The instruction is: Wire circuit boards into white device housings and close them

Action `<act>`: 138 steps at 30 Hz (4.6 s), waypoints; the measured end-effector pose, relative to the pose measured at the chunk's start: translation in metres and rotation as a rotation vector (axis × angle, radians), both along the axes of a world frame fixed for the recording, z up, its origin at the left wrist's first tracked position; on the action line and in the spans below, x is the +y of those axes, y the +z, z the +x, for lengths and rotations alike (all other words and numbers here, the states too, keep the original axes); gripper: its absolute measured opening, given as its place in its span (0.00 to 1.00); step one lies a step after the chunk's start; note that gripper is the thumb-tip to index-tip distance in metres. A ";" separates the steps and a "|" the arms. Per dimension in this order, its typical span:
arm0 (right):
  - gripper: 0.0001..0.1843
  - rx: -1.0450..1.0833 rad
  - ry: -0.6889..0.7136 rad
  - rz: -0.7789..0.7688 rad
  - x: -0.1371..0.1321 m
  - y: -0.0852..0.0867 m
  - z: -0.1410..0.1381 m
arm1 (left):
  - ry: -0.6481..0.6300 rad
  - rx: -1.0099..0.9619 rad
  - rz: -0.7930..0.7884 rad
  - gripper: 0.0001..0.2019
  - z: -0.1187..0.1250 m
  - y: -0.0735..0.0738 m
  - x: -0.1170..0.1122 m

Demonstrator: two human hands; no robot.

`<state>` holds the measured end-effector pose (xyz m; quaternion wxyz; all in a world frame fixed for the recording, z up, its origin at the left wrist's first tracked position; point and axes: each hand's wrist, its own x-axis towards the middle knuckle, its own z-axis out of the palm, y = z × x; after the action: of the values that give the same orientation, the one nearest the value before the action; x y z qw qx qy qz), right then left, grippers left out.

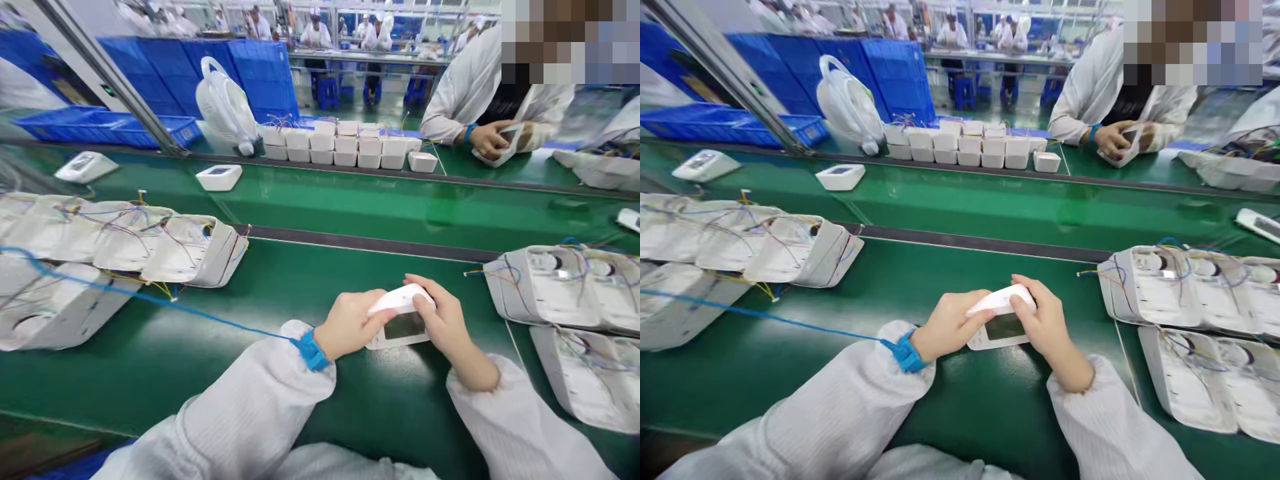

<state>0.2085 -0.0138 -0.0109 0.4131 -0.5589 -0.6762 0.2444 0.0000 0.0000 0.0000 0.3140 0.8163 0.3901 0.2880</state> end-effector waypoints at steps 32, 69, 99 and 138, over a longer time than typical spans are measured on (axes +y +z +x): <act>0.30 -0.171 -0.024 -0.090 0.015 -0.005 0.010 | 0.110 -0.330 -0.176 0.16 0.003 -0.006 -0.004; 0.16 -0.307 0.126 0.311 -0.003 0.005 -0.009 | 0.168 -0.402 0.088 0.30 0.007 -0.024 0.000; 0.33 0.315 -0.484 -0.143 0.073 -0.039 0.053 | 0.051 -0.103 0.028 0.26 0.007 -0.028 0.002; 0.12 -0.228 0.079 0.144 0.079 -0.040 0.019 | -0.043 0.055 0.134 0.14 0.007 -0.030 0.004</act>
<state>0.2276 0.0649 -0.0513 0.3629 -0.5248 -0.7560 0.1463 0.0073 0.0044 -0.0298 0.2540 0.8513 0.3609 0.2838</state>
